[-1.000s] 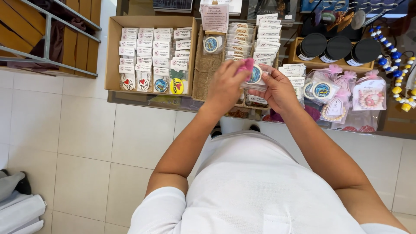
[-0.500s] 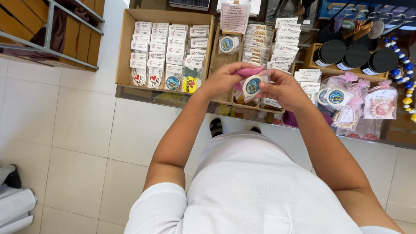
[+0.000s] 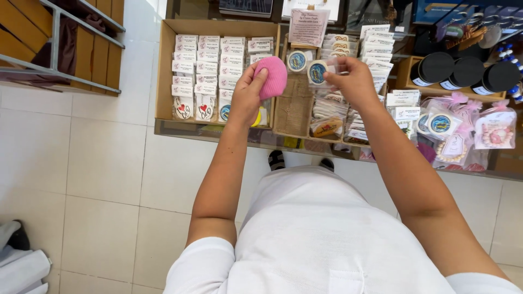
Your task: Wiping and cleaning small packaged items like stickers and magnets on a display counter using a cloth.
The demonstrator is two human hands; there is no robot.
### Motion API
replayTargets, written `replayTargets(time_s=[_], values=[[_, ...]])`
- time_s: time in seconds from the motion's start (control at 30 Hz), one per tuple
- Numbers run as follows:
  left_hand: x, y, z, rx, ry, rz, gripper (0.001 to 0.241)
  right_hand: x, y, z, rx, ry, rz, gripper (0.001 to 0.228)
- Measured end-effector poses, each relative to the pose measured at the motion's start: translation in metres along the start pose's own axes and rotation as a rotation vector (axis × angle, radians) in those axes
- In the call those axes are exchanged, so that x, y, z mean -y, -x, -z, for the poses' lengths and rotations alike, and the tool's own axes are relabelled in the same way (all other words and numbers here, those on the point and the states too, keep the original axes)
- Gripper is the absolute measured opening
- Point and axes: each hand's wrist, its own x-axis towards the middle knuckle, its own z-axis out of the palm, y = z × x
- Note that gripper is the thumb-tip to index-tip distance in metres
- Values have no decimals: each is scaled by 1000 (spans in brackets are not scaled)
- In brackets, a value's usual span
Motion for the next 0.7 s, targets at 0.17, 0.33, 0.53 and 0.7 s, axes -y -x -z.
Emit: replayTargets(time_s=[0.17, 0.33, 0.53, 0.7], values=[[-8, -2, 11, 21, -56, 11, 36, -8, -29, -41, -27, 117, -6, 28], [-22, -12, 21, 33, -69, 22, 37, -4, -48, -69, -61, 153, -91, 26], [-35, -19, 27, 58, -69, 49, 37, -2, -55, -85, -104, 228, -65, 29], [-36, -22, 28, 102, -55, 51, 38, -8, -57, -89, -150, 355, 32, 25]])
